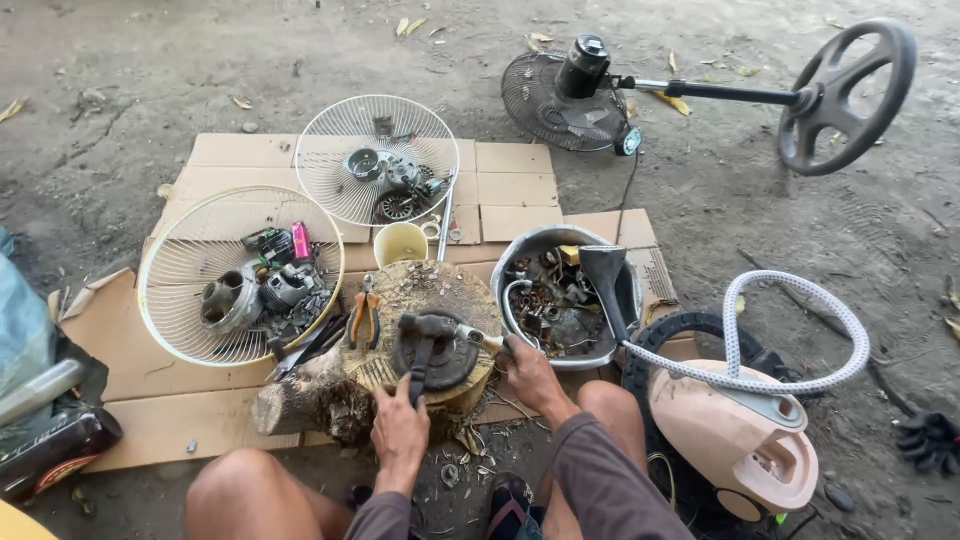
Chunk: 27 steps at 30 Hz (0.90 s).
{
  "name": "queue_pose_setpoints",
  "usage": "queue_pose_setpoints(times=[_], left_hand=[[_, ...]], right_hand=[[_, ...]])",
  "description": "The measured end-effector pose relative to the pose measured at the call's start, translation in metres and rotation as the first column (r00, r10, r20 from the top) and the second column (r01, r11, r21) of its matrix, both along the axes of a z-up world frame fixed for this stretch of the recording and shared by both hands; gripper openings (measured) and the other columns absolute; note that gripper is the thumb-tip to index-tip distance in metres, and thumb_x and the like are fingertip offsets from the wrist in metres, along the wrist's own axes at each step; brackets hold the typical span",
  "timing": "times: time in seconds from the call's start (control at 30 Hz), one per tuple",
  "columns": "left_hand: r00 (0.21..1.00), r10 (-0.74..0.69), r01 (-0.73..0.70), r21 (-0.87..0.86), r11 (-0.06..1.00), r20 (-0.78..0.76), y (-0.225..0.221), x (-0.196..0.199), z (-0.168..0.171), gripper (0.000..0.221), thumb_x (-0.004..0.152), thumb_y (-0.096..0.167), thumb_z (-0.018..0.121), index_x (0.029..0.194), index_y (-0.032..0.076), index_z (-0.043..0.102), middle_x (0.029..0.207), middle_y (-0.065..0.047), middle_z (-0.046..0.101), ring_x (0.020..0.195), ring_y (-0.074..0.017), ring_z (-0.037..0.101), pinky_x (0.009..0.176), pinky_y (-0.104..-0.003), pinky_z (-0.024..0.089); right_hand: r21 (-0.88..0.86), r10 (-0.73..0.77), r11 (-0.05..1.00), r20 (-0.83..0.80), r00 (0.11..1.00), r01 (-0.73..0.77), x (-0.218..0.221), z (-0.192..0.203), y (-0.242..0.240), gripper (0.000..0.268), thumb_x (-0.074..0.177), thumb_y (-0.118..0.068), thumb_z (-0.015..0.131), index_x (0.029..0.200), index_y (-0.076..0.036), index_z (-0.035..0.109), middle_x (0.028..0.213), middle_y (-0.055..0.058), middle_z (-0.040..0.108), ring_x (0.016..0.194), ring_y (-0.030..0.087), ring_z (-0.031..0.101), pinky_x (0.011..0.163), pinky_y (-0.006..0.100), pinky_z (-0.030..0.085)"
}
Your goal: Dismantling a motor component using a hammer and a metal punch on a wooden block for scrap recovery.
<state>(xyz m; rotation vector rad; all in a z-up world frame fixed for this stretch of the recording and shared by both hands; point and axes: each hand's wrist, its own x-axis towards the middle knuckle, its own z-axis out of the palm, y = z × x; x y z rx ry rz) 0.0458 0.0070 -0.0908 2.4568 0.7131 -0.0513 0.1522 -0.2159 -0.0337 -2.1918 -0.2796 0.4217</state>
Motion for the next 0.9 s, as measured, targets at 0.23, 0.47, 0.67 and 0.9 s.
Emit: queue_pose_setpoints(times=[0.23,0.47,0.67,0.9], left_hand=[[0.998,-0.041,0.043,0.043,0.998,-0.038,0.006,-0.001,0.014,0.048,0.094,0.026,0.068,0.140,0.016,0.059,0.108,-0.008,0.057,0.077,-0.0199,0.069,0.064,-0.032,0.066],[0.984,-0.058,0.052,0.040,0.998,0.166,0.032,0.059,-0.028,0.028,0.101,0.028,0.058,0.124,0.014,0.065,0.102,-0.007,0.062,0.084,-0.0245,0.067,0.062,-0.037,0.061],[0.961,-0.179,0.133,0.216,0.967,0.209,0.062,0.167,-0.064,0.022,0.094,0.025,0.060,0.113,0.019,0.069,0.101,-0.009,0.068,0.100,-0.0349,0.071,0.082,-0.050,0.059],[0.969,-0.244,0.237,0.162,0.958,0.025,0.066,0.222,-0.034,0.044,0.091,0.019,0.061,0.135,0.015,0.064,0.109,-0.023,0.070,0.105,-0.0462,0.071,0.089,-0.057,0.058]], right_hand=[[0.033,0.015,0.999,-0.044,0.999,-0.014,0.008,0.009,0.009,0.009,0.102,-0.017,0.057,0.107,-0.012,0.062,0.087,0.004,0.075,0.068,0.017,0.064,0.064,0.035,0.052],[-0.119,0.176,0.973,-0.171,0.969,-0.198,0.012,0.053,0.001,0.016,0.101,-0.026,0.056,0.110,-0.016,0.065,0.089,0.014,0.072,0.078,0.031,0.060,0.068,0.045,0.046],[-0.154,0.216,0.959,-0.140,0.966,-0.237,0.024,0.074,-0.005,0.022,0.100,-0.035,0.057,0.107,-0.014,0.061,0.090,0.026,0.071,0.093,0.052,0.067,0.080,0.059,0.052],[-0.210,0.214,0.943,-0.219,0.952,-0.260,0.038,0.091,-0.016,0.026,0.100,-0.041,0.057,0.100,-0.014,0.058,0.089,0.024,0.069,0.092,0.052,0.066,0.077,0.058,0.052]])
